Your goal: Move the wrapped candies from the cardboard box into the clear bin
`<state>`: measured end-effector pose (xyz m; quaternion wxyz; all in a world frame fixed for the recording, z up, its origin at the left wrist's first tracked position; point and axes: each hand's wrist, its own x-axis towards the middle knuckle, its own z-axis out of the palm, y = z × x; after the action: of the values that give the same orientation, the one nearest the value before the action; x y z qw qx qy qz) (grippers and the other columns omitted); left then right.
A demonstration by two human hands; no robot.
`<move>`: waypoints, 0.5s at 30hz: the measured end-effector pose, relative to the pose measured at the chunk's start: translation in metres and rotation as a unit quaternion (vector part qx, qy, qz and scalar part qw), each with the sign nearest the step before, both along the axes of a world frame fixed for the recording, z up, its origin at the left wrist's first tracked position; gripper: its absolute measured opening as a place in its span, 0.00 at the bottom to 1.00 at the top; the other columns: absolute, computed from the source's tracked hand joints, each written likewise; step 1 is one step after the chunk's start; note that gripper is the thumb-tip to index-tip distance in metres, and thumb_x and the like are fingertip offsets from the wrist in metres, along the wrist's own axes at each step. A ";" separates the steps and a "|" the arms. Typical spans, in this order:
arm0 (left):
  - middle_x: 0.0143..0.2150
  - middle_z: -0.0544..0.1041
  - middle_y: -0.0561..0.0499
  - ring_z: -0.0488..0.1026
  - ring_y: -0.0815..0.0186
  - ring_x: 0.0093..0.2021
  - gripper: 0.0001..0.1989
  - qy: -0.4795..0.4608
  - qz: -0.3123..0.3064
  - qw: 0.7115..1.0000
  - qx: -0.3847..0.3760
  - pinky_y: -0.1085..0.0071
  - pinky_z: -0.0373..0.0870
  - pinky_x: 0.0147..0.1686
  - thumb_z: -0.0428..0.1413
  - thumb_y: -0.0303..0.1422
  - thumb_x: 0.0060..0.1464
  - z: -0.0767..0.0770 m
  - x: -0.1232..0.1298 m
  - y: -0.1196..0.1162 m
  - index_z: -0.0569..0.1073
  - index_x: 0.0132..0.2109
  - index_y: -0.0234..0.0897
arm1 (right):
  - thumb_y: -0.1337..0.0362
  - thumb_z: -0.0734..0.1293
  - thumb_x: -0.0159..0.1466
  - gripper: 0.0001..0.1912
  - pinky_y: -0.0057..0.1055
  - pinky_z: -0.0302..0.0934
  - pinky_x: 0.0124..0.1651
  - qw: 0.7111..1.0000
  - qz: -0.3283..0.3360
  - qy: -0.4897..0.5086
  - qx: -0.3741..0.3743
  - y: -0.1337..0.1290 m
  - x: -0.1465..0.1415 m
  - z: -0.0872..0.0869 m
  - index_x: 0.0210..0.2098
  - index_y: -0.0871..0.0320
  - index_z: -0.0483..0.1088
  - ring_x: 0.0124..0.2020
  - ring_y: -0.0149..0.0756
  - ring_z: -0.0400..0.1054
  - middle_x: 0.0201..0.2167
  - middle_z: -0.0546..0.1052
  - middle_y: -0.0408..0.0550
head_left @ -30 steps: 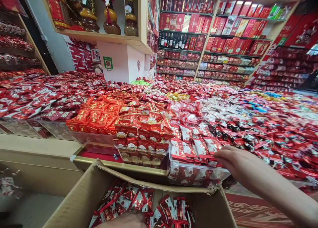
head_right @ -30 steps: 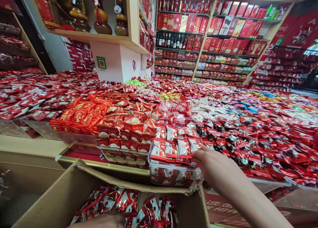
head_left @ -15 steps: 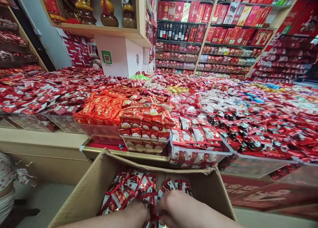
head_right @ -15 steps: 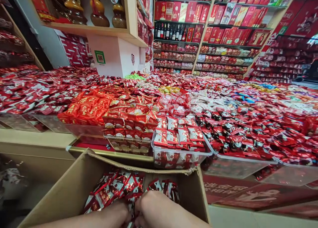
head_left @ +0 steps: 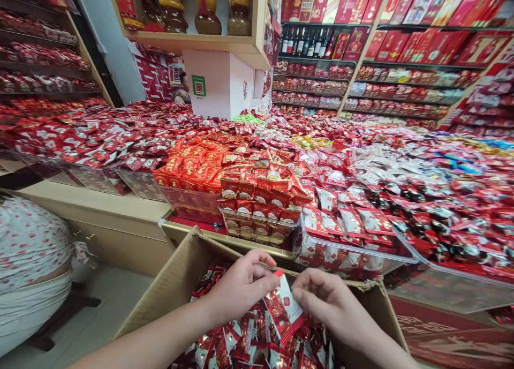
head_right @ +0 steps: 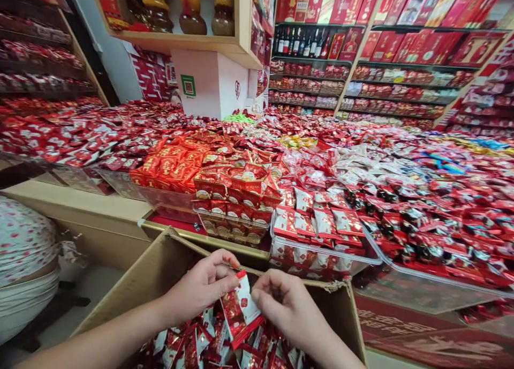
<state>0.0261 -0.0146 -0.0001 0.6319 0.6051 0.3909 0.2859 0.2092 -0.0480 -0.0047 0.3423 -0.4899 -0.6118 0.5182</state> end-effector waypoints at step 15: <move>0.28 0.74 0.53 0.69 0.73 0.25 0.11 -0.164 0.045 0.977 -0.126 0.74 0.66 0.28 0.60 0.32 0.45 0.001 0.008 -0.003 0.70 0.35 0.32 | 0.56 0.65 0.56 0.13 0.23 0.58 0.23 0.990 -0.046 0.124 -0.049 0.002 0.005 -0.002 0.36 0.58 0.69 0.24 0.28 0.63 0.26 0.72 0.44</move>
<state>0.0337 -0.0175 0.0005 0.7448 0.4479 0.3416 0.3576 0.2140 -0.0456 -0.0071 0.4144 -0.4658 -0.5154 0.5878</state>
